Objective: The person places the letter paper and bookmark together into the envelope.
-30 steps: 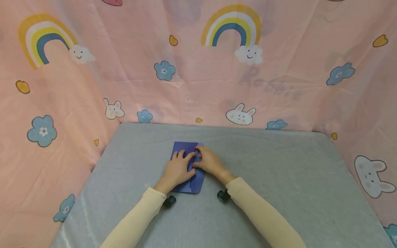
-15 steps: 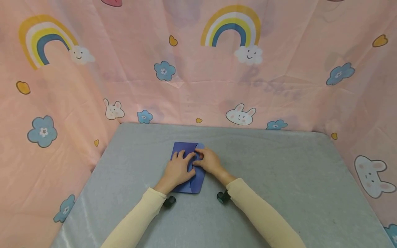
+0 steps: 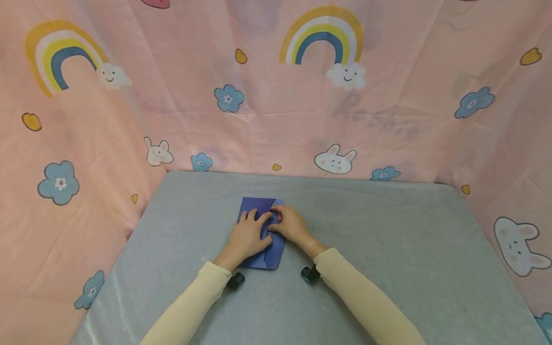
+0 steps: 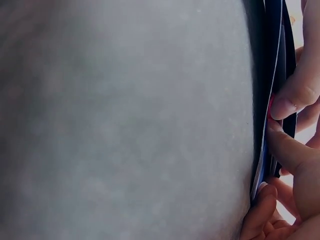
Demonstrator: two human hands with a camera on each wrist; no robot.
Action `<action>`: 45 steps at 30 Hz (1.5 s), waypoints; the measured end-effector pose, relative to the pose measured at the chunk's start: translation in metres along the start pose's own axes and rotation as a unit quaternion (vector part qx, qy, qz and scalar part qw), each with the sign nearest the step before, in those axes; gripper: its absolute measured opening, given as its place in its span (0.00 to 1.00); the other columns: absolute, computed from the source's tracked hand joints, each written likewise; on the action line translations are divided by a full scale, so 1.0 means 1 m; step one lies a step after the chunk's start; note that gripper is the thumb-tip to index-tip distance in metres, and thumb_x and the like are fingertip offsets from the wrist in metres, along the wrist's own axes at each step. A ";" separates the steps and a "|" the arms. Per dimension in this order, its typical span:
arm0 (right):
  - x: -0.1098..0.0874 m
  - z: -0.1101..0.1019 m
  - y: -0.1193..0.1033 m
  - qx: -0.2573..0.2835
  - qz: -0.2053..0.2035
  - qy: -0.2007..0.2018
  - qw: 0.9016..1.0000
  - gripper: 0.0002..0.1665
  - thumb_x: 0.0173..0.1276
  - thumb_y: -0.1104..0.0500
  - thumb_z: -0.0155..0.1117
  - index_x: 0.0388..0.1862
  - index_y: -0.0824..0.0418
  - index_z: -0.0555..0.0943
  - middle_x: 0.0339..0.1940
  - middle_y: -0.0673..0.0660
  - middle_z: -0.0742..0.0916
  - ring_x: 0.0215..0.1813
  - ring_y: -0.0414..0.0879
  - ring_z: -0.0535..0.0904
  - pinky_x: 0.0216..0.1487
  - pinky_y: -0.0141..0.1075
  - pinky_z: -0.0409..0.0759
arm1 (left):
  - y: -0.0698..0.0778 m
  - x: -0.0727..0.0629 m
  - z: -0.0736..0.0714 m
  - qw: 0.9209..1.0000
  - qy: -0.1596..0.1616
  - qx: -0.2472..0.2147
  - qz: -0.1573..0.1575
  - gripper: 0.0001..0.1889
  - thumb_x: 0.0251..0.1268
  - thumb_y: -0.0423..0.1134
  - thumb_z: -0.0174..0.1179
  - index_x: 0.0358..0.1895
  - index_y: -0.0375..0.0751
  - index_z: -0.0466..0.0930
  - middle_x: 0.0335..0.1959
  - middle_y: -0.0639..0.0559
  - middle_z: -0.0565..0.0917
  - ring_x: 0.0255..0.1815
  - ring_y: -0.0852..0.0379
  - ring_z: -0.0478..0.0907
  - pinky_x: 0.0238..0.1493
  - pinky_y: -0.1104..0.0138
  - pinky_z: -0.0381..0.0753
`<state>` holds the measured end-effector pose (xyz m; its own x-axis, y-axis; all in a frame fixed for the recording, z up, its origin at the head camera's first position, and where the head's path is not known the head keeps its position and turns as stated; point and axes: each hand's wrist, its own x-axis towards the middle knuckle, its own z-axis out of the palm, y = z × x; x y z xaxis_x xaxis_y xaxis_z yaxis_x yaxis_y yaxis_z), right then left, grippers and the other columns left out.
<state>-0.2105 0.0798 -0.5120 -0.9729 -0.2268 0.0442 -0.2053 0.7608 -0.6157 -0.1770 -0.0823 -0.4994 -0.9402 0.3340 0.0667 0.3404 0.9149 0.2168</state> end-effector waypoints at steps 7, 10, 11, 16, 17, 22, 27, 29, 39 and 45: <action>-0.002 0.001 -0.001 -0.010 -0.002 0.008 1.000 0.34 0.54 0.52 0.78 0.60 0.60 0.80 0.27 0.52 0.78 0.27 0.42 0.69 0.29 0.32 0.63 | 0.000 -0.001 0.001 1.000 0.004 0.004 0.000 0.33 0.56 0.53 0.64 0.69 0.60 0.70 0.68 0.35 0.72 0.67 0.29 0.70 0.51 0.39 0.79; -0.002 0.001 -0.002 -0.011 0.005 0.007 1.000 0.35 0.54 0.52 0.78 0.61 0.59 0.80 0.27 0.52 0.78 0.27 0.42 0.69 0.29 0.32 0.63 | 0.000 -0.001 0.001 1.000 0.001 0.005 0.000 0.34 0.56 0.53 0.64 0.69 0.61 0.70 0.68 0.35 0.72 0.67 0.29 0.69 0.52 0.38 0.79; -0.002 0.001 -0.002 -0.011 0.007 0.007 1.000 0.35 0.54 0.52 0.78 0.61 0.59 0.80 0.28 0.52 0.78 0.27 0.42 0.69 0.29 0.32 0.63 | 0.000 -0.001 0.001 1.000 -0.001 0.005 -0.001 0.34 0.57 0.53 0.64 0.70 0.61 0.69 0.68 0.35 0.72 0.68 0.29 0.69 0.52 0.38 0.79; -0.002 0.001 -0.002 -0.013 0.013 0.007 1.000 0.35 0.55 0.51 0.77 0.62 0.59 0.80 0.29 0.52 0.79 0.27 0.42 0.69 0.28 0.32 0.63 | 0.000 0.000 0.000 1.000 -0.002 0.006 0.000 0.34 0.56 0.53 0.64 0.69 0.61 0.70 0.68 0.35 0.72 0.67 0.29 0.69 0.52 0.39 0.79; -0.002 0.001 -0.002 -0.015 0.013 0.008 1.000 0.35 0.55 0.51 0.77 0.62 0.58 0.80 0.29 0.52 0.79 0.27 0.42 0.69 0.28 0.32 0.63 | 0.000 0.000 0.000 1.000 -0.005 0.008 -0.001 0.34 0.57 0.54 0.64 0.70 0.61 0.69 0.68 0.35 0.72 0.68 0.29 0.69 0.52 0.39 0.79; -0.001 0.001 -0.003 -0.014 0.011 0.010 1.000 0.35 0.54 0.51 0.78 0.62 0.58 0.80 0.28 0.52 0.79 0.28 0.42 0.69 0.29 0.32 0.63 | 0.000 0.000 0.000 1.000 -0.006 0.011 -0.001 0.34 0.57 0.54 0.63 0.70 0.62 0.69 0.69 0.36 0.72 0.68 0.30 0.69 0.52 0.39 0.79; -0.001 0.001 -0.001 -0.009 0.011 0.005 1.000 0.35 0.54 0.51 0.78 0.62 0.58 0.80 0.29 0.53 0.79 0.28 0.42 0.69 0.29 0.32 0.63 | 0.000 -0.001 0.000 1.000 -0.005 0.008 0.000 0.33 0.58 0.55 0.63 0.70 0.62 0.69 0.69 0.36 0.72 0.68 0.30 0.69 0.53 0.39 0.79; 0.000 0.000 0.001 0.005 0.010 0.003 1.000 0.35 0.54 0.52 0.78 0.61 0.59 0.80 0.29 0.53 0.79 0.28 0.42 0.69 0.30 0.32 0.64 | -0.001 -0.001 -0.001 1.000 -0.006 0.005 0.001 0.33 0.59 0.55 0.63 0.70 0.62 0.69 0.69 0.35 0.72 0.68 0.29 0.69 0.54 0.39 0.78; -0.001 -0.008 0.008 0.084 -0.007 -0.023 0.996 0.32 0.54 0.60 0.78 0.60 0.61 0.81 0.33 0.56 0.82 0.34 0.44 0.73 0.38 0.35 0.72 | -0.002 -0.001 -0.003 1.000 -0.021 -0.004 0.002 0.31 0.63 0.55 0.60 0.71 0.62 0.69 0.71 0.34 0.70 0.69 0.26 0.67 0.57 0.38 0.76; -0.002 -0.013 0.012 0.095 -0.003 -0.035 0.995 0.30 0.54 0.63 0.76 0.59 0.61 0.81 0.35 0.57 0.82 0.37 0.45 0.75 0.42 0.36 0.74 | -0.003 0.000 -0.003 0.999 -0.033 -0.001 0.003 0.30 0.68 0.54 0.56 0.73 0.63 0.67 0.71 0.34 0.69 0.70 0.26 0.66 0.58 0.38 0.76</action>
<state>-0.2121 0.0979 -0.5091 -0.9605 -0.2782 -0.0018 -0.1816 0.6317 -0.7536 -0.1776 -0.0855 -0.4975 -0.9355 0.3533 0.0036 0.3455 0.9127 0.2182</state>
